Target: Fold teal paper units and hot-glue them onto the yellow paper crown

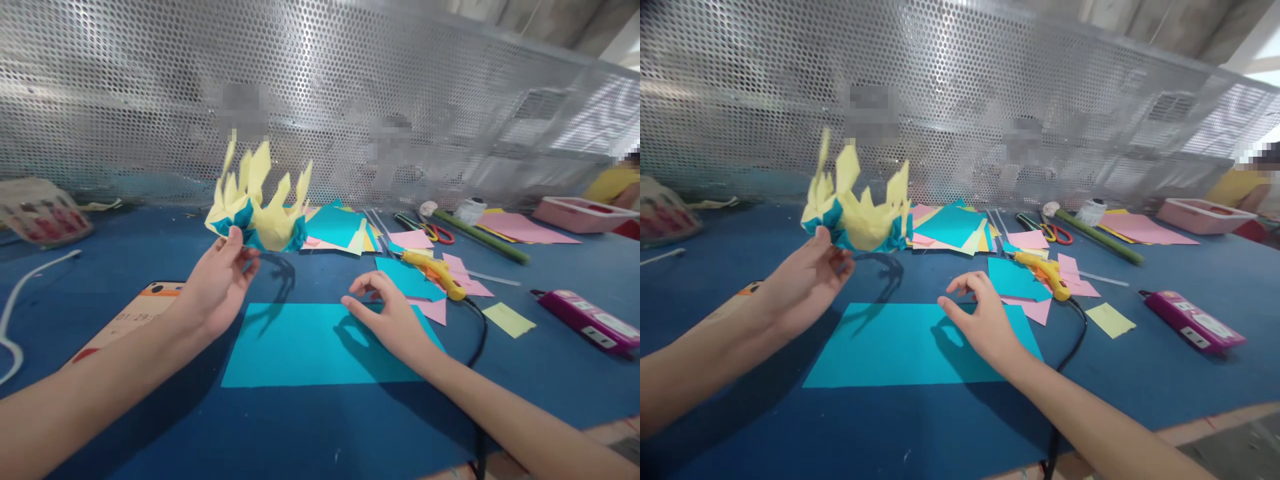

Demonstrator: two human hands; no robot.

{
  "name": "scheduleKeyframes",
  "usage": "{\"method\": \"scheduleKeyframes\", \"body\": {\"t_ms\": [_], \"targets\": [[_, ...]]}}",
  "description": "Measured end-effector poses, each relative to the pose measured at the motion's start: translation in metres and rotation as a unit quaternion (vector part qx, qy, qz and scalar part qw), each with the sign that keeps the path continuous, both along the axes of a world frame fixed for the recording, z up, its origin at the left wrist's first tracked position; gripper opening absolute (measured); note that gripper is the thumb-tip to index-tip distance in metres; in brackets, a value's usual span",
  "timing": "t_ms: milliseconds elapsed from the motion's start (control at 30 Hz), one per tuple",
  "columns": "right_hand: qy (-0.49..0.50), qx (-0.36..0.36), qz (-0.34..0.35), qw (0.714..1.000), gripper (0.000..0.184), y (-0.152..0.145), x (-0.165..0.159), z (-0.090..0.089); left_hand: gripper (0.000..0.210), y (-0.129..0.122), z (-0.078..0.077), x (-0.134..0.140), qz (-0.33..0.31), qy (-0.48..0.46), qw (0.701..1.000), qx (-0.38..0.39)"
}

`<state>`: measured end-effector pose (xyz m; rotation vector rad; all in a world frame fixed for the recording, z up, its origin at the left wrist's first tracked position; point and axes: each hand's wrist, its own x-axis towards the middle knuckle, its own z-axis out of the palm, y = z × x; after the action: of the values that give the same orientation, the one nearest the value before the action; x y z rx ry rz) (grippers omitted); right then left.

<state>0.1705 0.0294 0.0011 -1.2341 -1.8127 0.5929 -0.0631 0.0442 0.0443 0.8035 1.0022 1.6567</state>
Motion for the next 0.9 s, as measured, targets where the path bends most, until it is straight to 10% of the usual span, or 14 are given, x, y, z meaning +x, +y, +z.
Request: {"method": "scheduleKeyframes", "body": {"t_ms": [467,700,900], "targets": [[-0.037,-0.015,0.040,0.998,0.004,0.001,-0.003,-0.002,0.031,0.006,-0.026,0.010,-0.066,-0.020,0.984,-0.163],[-0.060,-0.012,0.054,0.997,0.006,0.001,-0.002,-0.005,0.028,-0.010,-0.017,0.014,-0.196,0.097,0.954,-0.206],[-0.101,-0.008,0.102,0.990,0.025,-0.003,-0.002,-0.004,0.022,-0.022,-0.005,0.010,-0.275,0.300,0.908,-0.101]]}}
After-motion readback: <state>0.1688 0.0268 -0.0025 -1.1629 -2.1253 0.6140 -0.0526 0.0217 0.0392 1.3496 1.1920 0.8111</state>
